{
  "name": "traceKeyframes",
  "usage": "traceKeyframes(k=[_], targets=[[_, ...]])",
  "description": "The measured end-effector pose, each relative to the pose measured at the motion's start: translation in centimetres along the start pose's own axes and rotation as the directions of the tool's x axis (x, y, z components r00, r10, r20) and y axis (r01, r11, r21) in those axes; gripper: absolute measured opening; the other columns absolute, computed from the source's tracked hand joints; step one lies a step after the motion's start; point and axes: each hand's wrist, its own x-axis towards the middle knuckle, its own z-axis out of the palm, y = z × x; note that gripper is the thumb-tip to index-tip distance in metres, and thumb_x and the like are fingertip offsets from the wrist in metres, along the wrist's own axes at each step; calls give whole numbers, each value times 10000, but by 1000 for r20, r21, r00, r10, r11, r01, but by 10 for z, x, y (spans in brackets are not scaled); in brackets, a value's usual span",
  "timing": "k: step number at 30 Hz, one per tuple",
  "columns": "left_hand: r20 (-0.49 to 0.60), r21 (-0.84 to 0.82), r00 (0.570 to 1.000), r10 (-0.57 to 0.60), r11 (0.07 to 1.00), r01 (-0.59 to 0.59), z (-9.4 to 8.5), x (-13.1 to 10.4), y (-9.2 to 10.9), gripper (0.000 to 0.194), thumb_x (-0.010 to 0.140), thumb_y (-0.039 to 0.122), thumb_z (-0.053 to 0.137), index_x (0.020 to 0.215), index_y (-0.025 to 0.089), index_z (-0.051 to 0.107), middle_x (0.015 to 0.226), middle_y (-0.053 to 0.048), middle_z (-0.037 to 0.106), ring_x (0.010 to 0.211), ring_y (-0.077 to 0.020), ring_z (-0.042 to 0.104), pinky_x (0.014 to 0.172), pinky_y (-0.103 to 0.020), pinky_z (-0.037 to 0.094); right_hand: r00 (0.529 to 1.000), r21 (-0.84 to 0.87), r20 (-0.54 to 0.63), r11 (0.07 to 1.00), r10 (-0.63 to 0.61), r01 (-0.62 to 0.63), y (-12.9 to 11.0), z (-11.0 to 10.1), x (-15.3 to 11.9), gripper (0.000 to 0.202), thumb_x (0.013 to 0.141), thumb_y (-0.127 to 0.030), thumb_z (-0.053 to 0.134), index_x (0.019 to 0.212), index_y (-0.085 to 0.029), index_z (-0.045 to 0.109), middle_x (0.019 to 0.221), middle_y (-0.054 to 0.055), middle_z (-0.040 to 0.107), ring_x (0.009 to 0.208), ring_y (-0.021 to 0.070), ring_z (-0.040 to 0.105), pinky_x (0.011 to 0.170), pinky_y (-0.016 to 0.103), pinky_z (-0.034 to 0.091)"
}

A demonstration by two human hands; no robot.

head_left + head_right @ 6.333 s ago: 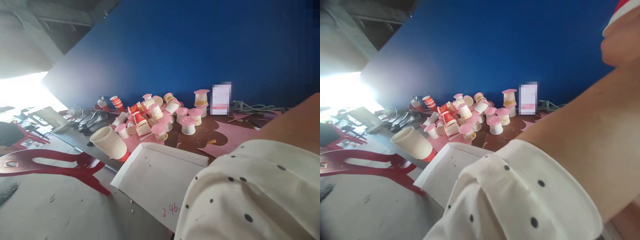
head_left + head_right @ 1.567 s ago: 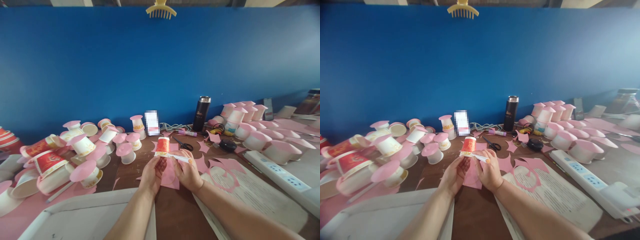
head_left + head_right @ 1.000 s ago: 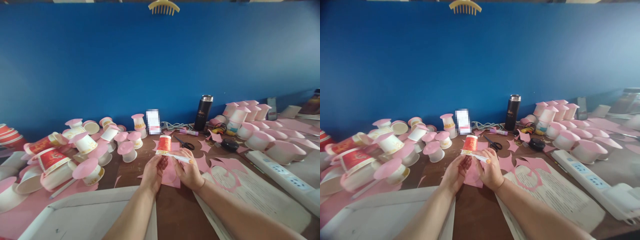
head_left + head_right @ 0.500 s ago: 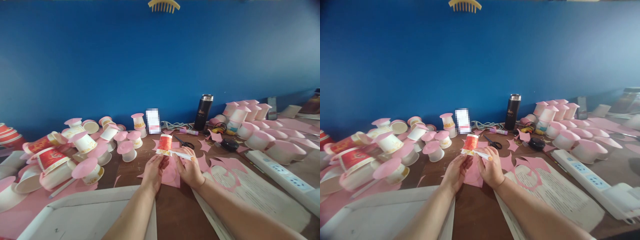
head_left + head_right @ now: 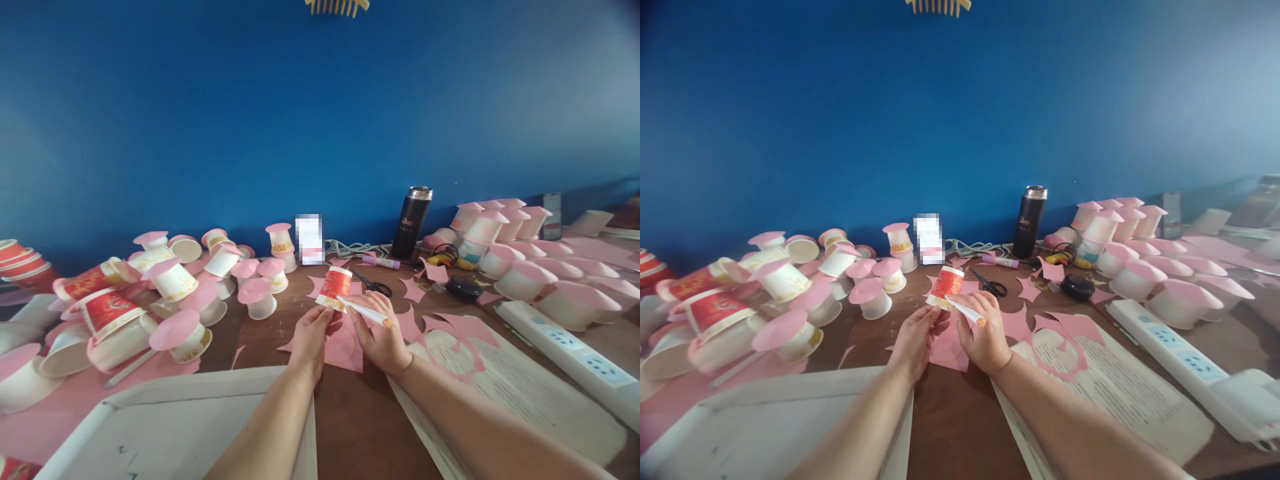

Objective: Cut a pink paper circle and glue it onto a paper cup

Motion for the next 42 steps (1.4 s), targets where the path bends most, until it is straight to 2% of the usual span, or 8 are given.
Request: traceKeyframes(k=[6,13,17,20,27,35,42], targets=[[-15,76,999,38,996,-36,0,0,0,281,619,337,809,760,109,726,733,-58,670,712,-125,616,688,-234,487,999,13,48,1000,4,-5,-3,-2,1,254,900,-161,516,1118,-232,626,1031,59,715,919,205,648,924,432,442],[2,192,998,56,980,-55,-1,0,-1,265,648,351,777,787,127,741,777,-68,691,716,-140,615,707,-257,495,1000,6,18,1000,-19,19,-2,-1,2,289,903,-159,505,1163,-242,603,1021,60,720,921,213,655,935,448,441],[10,319,995,102,943,-100,0,0,-1,221,680,355,748,744,143,737,727,-49,675,696,-144,607,701,-263,502,1000,22,-22,1000,0,0,-3,-2,1,240,895,-147,521,1099,-230,615,1011,58,722,920,207,658,937,437,439],[39,386,989,141,911,-145,-2,0,-2,202,705,358,724,719,157,731,704,-36,662,682,-144,600,692,-259,499,1000,32,-9,999,5,-4,-4,-3,1,214,892,-158,529,1074,-221,622,1007,59,723,917,205,659,944,435,436],[86,463,978,188,862,-207,-9,2,-7,183,733,360,693,682,186,709,680,-25,665,665,-152,602,689,-258,477,999,4,-12,1000,31,-31,-5,-4,1,216,906,-166,502,1070,-233,627,1006,52,725,914,205,659,943,431,428],[101,562,970,219,792,-238,-7,3,-7,190,775,347,632,710,186,713,711,-29,668,661,-152,584,663,-256,470,999,-13,-41,999,33,-34,-7,-5,4,195,903,-162,517,1046,-228,632,982,52,727,906,205,656,918,416,431],[106,553,968,226,796,-246,-8,2,-7,213,776,375,632,689,193,700,723,-30,667,675,-153,581,674,-255,468,1000,15,2,1000,7,-7,-8,-5,2,193,904,-170,514,1051,-217,629,994,57,727,887,199,660,946,429,425]])
